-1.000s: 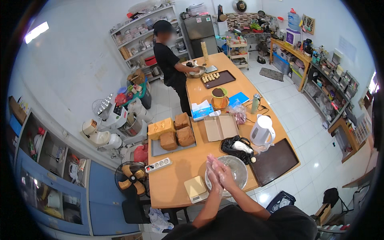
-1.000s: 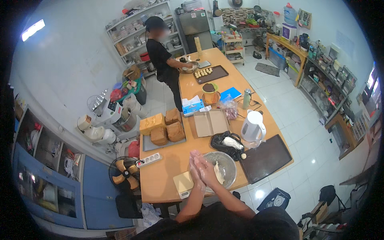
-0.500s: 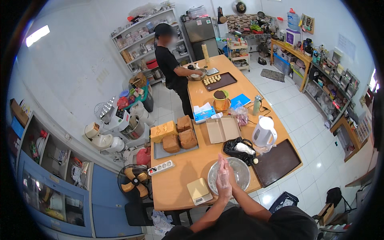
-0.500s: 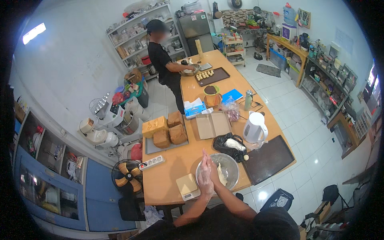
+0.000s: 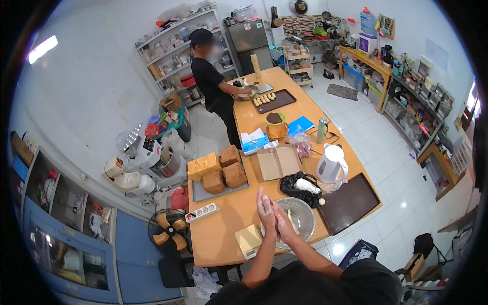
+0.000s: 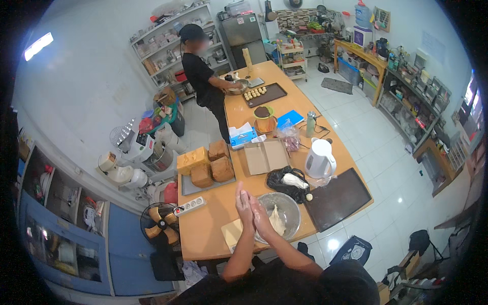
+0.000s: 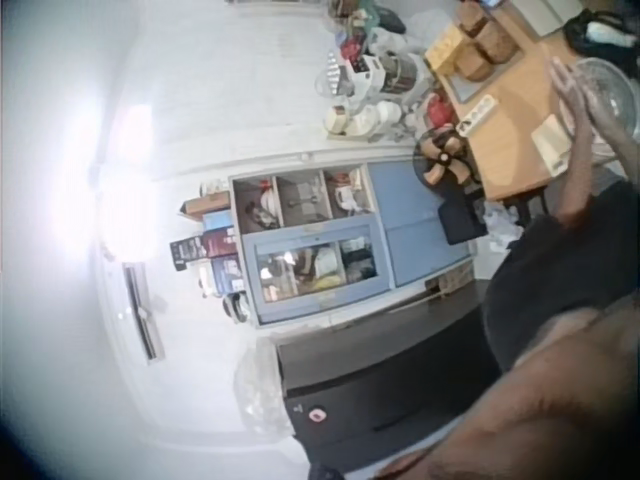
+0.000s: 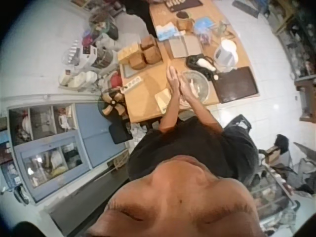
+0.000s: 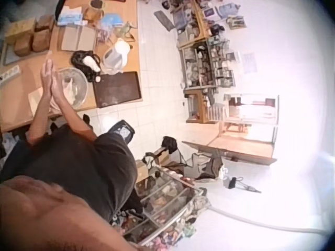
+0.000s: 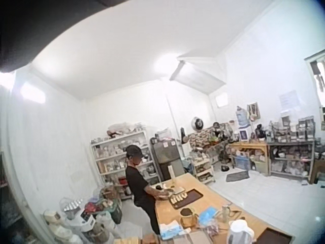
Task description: The person tears portions of dough from a bowl, weighs them on a digital scale, and rolls the dough into balls by hand.
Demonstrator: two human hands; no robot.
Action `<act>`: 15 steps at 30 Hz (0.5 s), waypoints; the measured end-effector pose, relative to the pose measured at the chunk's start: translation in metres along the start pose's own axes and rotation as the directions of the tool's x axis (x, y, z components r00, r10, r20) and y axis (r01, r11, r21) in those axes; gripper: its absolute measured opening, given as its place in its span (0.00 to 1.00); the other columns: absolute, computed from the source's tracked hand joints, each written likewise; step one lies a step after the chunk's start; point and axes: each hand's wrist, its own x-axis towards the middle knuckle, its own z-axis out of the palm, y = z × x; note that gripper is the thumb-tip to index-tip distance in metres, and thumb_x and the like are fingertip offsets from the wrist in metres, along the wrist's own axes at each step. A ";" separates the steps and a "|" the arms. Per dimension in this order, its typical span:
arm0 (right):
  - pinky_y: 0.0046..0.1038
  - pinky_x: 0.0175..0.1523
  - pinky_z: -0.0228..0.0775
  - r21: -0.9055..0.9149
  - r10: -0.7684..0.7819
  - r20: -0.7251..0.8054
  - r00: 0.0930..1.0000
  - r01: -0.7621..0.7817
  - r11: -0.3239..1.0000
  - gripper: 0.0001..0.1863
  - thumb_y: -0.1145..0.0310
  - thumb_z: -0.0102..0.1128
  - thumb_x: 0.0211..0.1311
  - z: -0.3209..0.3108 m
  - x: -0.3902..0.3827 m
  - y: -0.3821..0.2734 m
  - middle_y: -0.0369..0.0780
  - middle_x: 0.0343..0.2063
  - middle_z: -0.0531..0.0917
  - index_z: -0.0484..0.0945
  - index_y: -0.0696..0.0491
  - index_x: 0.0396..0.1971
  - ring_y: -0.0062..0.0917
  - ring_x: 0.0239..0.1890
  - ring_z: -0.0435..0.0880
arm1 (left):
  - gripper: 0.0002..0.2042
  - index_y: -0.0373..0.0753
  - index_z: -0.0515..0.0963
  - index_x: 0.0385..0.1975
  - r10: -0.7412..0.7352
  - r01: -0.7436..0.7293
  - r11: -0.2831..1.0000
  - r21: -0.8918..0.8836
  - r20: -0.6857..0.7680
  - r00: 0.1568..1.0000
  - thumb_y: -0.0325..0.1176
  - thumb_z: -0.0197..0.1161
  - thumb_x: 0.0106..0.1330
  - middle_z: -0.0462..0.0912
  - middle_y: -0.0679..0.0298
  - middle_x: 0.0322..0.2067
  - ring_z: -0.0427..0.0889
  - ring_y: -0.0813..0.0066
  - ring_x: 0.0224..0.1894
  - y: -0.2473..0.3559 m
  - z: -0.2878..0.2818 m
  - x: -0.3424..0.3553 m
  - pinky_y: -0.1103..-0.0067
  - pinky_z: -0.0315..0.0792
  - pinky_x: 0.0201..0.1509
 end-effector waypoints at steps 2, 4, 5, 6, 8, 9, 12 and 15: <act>0.29 0.71 0.45 -0.040 -0.195 -0.108 0.975 0.192 0.981 0.29 0.53 0.32 0.75 0.000 0.012 0.010 0.42 0.65 0.63 0.60 0.57 0.65 0.30 0.68 0.59 | 0.21 0.33 0.66 0.60 -0.127 0.126 0.992 0.031 0.064 0.990 0.40 0.43 0.74 0.68 0.52 0.61 0.61 0.60 0.67 -0.049 0.000 -0.004 0.70 0.53 0.69; 0.29 0.71 0.44 -0.068 -0.149 -0.160 0.976 0.140 0.988 0.30 0.52 0.31 0.75 -0.010 0.017 -0.006 0.43 0.66 0.62 0.58 0.58 0.65 0.30 0.68 0.58 | 0.21 0.33 0.67 0.60 -0.006 -0.006 0.997 0.072 0.165 0.986 0.40 0.43 0.74 0.68 0.52 0.61 0.61 0.60 0.67 -0.024 0.005 -0.019 0.70 0.53 0.69; 0.30 0.72 0.44 0.103 -0.109 -0.189 0.976 0.130 0.986 0.30 0.51 0.30 0.75 -0.018 0.019 0.015 0.43 0.66 0.61 0.57 0.59 0.66 0.30 0.69 0.57 | 0.21 0.32 0.67 0.60 0.102 -0.133 0.986 0.105 0.259 0.960 0.40 0.43 0.74 0.68 0.52 0.62 0.61 0.60 0.67 0.000 0.004 -0.035 0.71 0.53 0.70; 0.30 0.72 0.43 0.268 -0.059 -0.191 0.980 0.110 0.957 0.31 0.51 0.30 0.75 -0.015 0.017 0.016 0.44 0.67 0.61 0.57 0.59 0.66 0.30 0.69 0.56 | 0.21 0.32 0.67 0.60 0.204 -0.259 0.957 0.127 0.335 0.920 0.40 0.43 0.74 0.68 0.53 0.62 0.61 0.60 0.67 0.012 0.001 -0.043 0.71 0.52 0.70; 0.32 0.73 0.42 0.244 -0.023 -0.030 0.999 0.029 0.969 0.31 0.50 0.29 0.75 -0.017 0.009 0.012 0.45 0.67 0.60 0.57 0.59 0.66 0.31 0.70 0.55 | 0.21 0.32 0.67 0.60 0.229 -0.249 0.964 0.097 0.181 0.956 0.39 0.43 0.74 0.68 0.53 0.61 0.61 0.62 0.67 -0.013 -0.003 -0.019 0.70 0.51 0.70; 0.32 0.73 0.41 0.261 -0.001 -0.002 1.000 0.001 0.965 0.32 0.50 0.29 0.75 -0.001 -0.002 -0.005 0.45 0.67 0.60 0.57 0.59 0.66 0.32 0.70 0.55 | 0.21 0.32 0.67 0.60 0.072 -0.071 0.997 -0.040 0.040 0.997 0.40 0.42 0.74 0.68 0.53 0.61 0.62 0.62 0.67 -0.019 -0.007 -0.005 0.69 0.51 0.70; 0.31 0.73 0.42 0.298 -0.014 0.001 1.000 0.013 0.955 0.34 0.47 0.30 0.74 -0.003 0.002 -0.009 0.46 0.67 0.59 0.58 0.60 0.65 0.32 0.70 0.55 | 0.22 0.31 0.66 0.60 -0.073 0.067 0.990 -0.122 -0.043 0.996 0.40 0.41 0.75 0.68 0.52 0.61 0.63 0.61 0.66 -0.003 -0.002 -0.008 0.69 0.52 0.70; 0.30 0.72 0.45 0.570 -0.031 -0.021 0.999 0.038 0.821 0.32 0.48 0.32 0.74 -0.010 0.016 -0.006 0.44 0.67 0.60 0.58 0.58 0.66 0.30 0.70 0.55 | 0.23 0.30 0.66 0.60 0.259 -0.264 0.965 0.006 0.155 0.953 0.41 0.40 0.75 0.69 0.52 0.60 0.63 0.59 0.65 0.014 -0.007 -0.035 0.70 0.55 0.68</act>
